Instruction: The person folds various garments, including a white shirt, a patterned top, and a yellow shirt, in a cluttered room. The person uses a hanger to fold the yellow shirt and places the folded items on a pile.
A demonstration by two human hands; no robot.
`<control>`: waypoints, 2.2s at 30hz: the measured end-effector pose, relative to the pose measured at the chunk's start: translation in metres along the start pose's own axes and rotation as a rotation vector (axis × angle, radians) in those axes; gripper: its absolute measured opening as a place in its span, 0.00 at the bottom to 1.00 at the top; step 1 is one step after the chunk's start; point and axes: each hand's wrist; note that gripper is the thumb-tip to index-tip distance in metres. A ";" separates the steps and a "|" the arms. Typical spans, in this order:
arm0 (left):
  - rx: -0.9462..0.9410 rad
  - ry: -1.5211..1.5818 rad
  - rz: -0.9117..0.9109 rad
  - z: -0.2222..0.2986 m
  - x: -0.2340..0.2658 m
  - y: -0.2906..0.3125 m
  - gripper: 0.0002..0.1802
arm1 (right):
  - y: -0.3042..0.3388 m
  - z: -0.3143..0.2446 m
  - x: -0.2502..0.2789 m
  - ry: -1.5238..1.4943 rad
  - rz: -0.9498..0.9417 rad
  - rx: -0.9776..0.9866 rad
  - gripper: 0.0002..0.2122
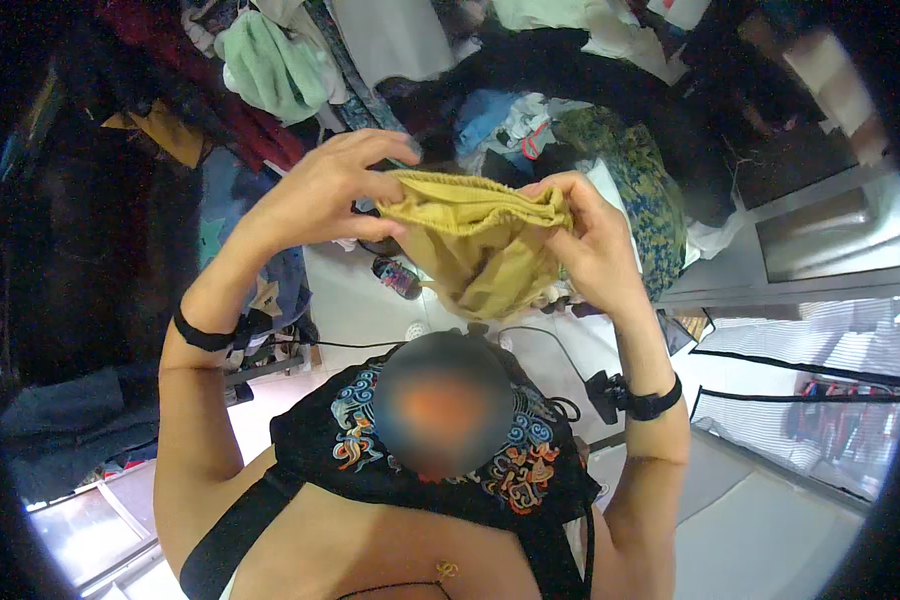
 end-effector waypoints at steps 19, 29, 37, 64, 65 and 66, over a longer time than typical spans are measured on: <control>0.590 0.858 0.306 0.003 0.011 -0.046 0.19 | -0.053 -0.048 0.014 0.169 0.036 0.226 0.25; 0.514 0.709 0.255 0.003 0.010 -0.047 0.15 | -0.076 -0.068 0.003 0.597 -0.251 0.209 0.35; 0.499 0.587 0.228 -0.019 -0.008 -0.028 0.15 | -0.080 -0.040 -0.052 0.784 -0.220 0.324 0.39; 1.010 1.647 0.246 0.029 -0.310 0.120 0.21 | -0.037 -0.161 0.044 0.820 -0.370 0.327 0.06; 0.950 1.661 0.182 0.027 -0.301 0.115 0.21 | -0.033 -0.164 0.042 0.812 -0.349 0.330 0.08; 0.888 1.675 0.118 0.024 -0.292 0.110 0.21 | -0.028 -0.165 0.040 0.807 -0.317 0.329 0.10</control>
Point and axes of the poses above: each hand's wrist, its own y-axis away from the middle knuckle, its own x-axis out of the back of the hand, z = x × y, and after that the axes turned 8 degrees about -y, right-handed
